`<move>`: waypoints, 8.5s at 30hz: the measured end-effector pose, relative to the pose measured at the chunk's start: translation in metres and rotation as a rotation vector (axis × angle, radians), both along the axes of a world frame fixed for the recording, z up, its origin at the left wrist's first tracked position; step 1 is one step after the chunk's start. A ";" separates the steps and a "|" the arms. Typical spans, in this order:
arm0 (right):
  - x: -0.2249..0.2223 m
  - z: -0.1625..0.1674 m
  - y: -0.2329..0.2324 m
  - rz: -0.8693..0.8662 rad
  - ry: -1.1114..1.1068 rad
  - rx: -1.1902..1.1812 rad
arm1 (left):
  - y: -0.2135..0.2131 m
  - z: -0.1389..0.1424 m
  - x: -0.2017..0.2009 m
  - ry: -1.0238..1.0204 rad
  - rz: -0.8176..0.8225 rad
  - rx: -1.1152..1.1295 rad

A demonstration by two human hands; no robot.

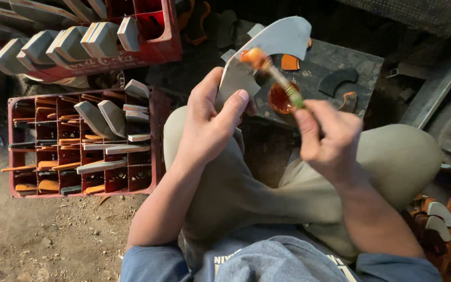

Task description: The person sits cross-legged and paints the edges of curved wooden pieces with an orange-brown finish using a small brush. They repeatedly dip the brush into a small container of finish and apply it to each piece before placing it into a red crate.

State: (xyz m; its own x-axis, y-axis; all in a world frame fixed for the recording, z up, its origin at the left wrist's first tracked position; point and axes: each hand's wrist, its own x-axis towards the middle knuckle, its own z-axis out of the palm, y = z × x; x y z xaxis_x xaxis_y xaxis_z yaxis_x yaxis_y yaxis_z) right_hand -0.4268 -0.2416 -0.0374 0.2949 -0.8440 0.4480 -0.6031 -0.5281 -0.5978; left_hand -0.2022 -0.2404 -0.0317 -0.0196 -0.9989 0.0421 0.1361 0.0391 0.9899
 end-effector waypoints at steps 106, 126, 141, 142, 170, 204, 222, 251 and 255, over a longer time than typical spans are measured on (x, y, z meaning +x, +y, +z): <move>0.029 -0.012 -0.010 -0.101 -0.228 -0.035 | 0.006 0.011 -0.006 -0.263 0.127 -0.151; 0.021 -0.019 -0.021 -0.213 -0.187 -0.005 | 0.009 0.007 -0.005 -0.063 0.073 -0.114; -0.019 -0.020 -0.046 -0.394 0.060 -0.268 | 0.009 0.009 -0.004 0.038 0.028 -0.084; -0.026 -0.018 -0.047 -0.417 0.062 -0.329 | 0.009 0.010 -0.003 0.028 0.024 -0.066; -0.028 -0.012 -0.003 -0.041 -0.047 0.093 | -0.001 -0.011 -0.021 -0.630 0.174 -0.398; -0.029 -0.017 0.001 -0.034 -0.052 0.056 | 0.003 -0.005 -0.017 -0.657 0.173 -0.380; -0.048 -0.011 -0.012 -0.014 0.024 0.079 | 0.008 0.002 -0.009 -0.631 0.053 -0.382; -0.084 0.000 -0.025 -0.060 -0.090 0.165 | 0.007 0.009 -0.003 -0.575 -0.080 -0.317; -0.085 -0.004 -0.028 0.123 -0.028 0.128 | 0.009 0.010 -0.002 -0.613 -0.100 -0.336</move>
